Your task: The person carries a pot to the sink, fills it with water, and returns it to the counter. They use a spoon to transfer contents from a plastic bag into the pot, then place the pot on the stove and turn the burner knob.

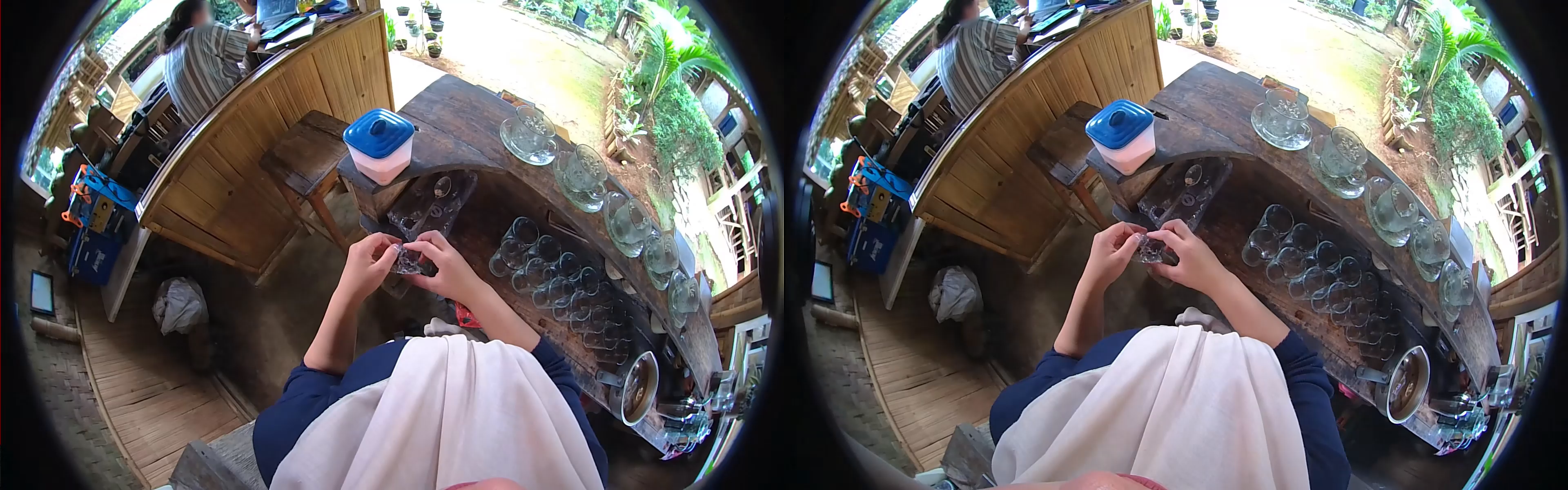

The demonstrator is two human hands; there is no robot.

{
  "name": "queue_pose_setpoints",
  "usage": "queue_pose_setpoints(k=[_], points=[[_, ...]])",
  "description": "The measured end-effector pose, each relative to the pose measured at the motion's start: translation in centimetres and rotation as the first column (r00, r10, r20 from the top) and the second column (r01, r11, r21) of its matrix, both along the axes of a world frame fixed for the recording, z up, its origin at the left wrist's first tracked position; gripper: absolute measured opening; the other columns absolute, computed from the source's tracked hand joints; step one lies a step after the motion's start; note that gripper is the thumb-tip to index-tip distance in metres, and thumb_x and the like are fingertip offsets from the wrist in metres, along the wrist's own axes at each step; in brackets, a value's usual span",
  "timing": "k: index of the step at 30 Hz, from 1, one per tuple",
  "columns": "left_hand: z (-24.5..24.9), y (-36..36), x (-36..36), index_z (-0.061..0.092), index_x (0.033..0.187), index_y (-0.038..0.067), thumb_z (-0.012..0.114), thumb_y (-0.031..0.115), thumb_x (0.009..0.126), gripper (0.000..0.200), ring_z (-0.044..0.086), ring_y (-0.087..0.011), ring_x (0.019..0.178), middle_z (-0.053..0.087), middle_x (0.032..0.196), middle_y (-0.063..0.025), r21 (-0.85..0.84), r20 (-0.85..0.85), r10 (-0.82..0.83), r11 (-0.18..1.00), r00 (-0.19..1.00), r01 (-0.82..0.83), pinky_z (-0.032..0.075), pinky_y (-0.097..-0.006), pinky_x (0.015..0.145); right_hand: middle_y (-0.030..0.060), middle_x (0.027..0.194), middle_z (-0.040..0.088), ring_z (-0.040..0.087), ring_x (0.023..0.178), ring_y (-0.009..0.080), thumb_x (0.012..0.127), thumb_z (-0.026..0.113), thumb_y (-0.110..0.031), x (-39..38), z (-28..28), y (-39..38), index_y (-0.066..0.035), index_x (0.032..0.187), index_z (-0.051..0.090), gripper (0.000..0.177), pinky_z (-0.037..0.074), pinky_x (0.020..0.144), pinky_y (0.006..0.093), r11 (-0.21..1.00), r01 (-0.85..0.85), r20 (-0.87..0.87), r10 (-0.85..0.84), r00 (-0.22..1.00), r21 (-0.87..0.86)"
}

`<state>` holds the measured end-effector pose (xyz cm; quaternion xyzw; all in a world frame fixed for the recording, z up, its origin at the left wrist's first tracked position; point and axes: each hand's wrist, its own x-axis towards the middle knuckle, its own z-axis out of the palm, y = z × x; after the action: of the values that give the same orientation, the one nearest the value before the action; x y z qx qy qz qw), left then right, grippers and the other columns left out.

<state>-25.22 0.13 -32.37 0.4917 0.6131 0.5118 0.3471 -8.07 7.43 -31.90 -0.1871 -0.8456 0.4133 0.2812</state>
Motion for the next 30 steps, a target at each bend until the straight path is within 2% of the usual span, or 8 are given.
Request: queue_pose_setpoints(k=[9,12,18,21,23,25,27,30], points=[[1.1,0.6,1.3,0.056,0.094,-0.003,0.059,0.017,0.08,0.024,0.055,-0.01,0.07,0.06,0.08,-0.008,-0.091,-0.04,-0.184,0.98,0.982,0.179,0.045,-0.0249,0.064,0.006,0.094,0.057,0.056,0.078,0.0115,0.074,0.063,-0.004,1.9,-1.5,0.2,-0.001,0.098,0.057,0.025,0.046,0.068,0.0231,0.978,0.136,-0.064,-0.148,0.987,-0.156],[0.5,0.5,1.9,0.049,0.107,0.0,0.064,0.024,0.077,0.041,0.057,-0.0133,0.077,0.059,0.092,-0.0102,0.104,0.156,-0.277,0.959,0.948,0.263,0.045,-0.0268,0.068,0.0034,0.094,0.057,0.055,0.078,0.0079,0.079,0.061,-0.006,2.1,-1.6,0.1,-0.001,0.101,0.056,0.023,0.045,0.07,0.021,0.849,0.107,-0.115,-0.193,0.975,-0.517],[-1.9,0.2,2.6,0.042,0.117,0.005,0.067,0.015,0.074,0.051,0.053,-0.0112,0.084,0.056,0.097,-0.0046,-0.002,-0.141,-0.248,0.968,0.958,0.251,0.043,-0.0246,0.073,0.0018,0.095,0.056,0.054,0.079,0.0059,0.082,0.057,-0.006,1.6,-2.4,0.3,0.003,0.105,0.053,0.025,0.043,0.069,0.0188,0.719,-0.059,-0.196,-0.108,0.975,-0.692],[-4.2,-0.2,2.1,0.042,0.116,0.004,0.063,0.009,0.075,0.046,0.051,-0.0083,0.08,0.055,0.093,-0.0027,-0.077,0.053,-0.162,0.983,0.985,0.165,0.042,-0.0221,0.07,0.0033,0.093,0.055,0.055,0.078,0.0087,0.082,0.055,-0.006,0.4,-2.3,1.1,0.001,0.105,0.055,0.024,0.044,0.069,0.0216,0.817,-0.06,-0.278,-0.125,0.953,-0.573],[-5.8,-0.1,1.6,0.042,0.115,0.003,0.061,0.007,0.076,0.044,0.051,-0.0071,0.079,0.055,0.092,-0.0019,-0.034,0.047,-0.149,0.988,0.988,0.15,0.042,-0.0212,0.069,0.0077,0.097,0.053,0.055,0.08,0.013,0.08,0.055,-0.006,-0.5,-1.9,2.6,-0.001,0.102,0.058,0.022,0.045,0.072,0.0251,0.95,0.268,-0.043,-0.278,0.96,-0.159],[-6.5,-0.2,1.3,0.042,0.115,0.003,0.06,0.005,0.076,0.043,0.05,-0.0059,0.078,0.054,0.091,-0.0011,0.011,0.038,-0.135,0.991,0.99,0.135,0.041,-0.0203,0.069,0.0137,0.102,0.05,0.056,0.083,0.021,0.076,0.054,-0.004,-1.5,-2.1,3.8,-0.007,0.097,0.062,0.022,0.046,0.074,0.0289,0.945,0.306,0.027,-0.305,0.952,-0.115],[-6.6,-0.4,1.1,0.043,0.114,0.002,0.057,0.003,0.076,0.04,0.049,-0.0059,0.08,0.054,0.091,-0.0005,0.029,0.1,-0.118,0.993,0.988,0.115,0.041,-0.0199,0.07,0.0142,0.106,0.048,0.054,0.089,0.0273,0.073,0.054,-0.003,-1.9,-2.9,4.9,-0.013,0.096,0.064,0.027,0.046,0.076,0.0336,0.887,0.291,0.144,-0.361,0.921,0.358],[-6.4,-0.6,1.2,0.049,0.108,0.001,0.053,0.003,0.07,0.038,0.053,-0.0123,0.081,0.058,0.087,-0.0077,0.099,0.05,-0.087,0.992,0.995,0.082,0.042,-0.0251,0.075,0.0096,0.104,0.049,0.049,0.097,0.0289,0.069,0.056,-0.004,-2.5,-4.1,5.7,-0.017,0.091,0.065,0.027,0.042,0.083,0.0408,0.869,0.315,0.164,-0.399,0.902,0.382]])
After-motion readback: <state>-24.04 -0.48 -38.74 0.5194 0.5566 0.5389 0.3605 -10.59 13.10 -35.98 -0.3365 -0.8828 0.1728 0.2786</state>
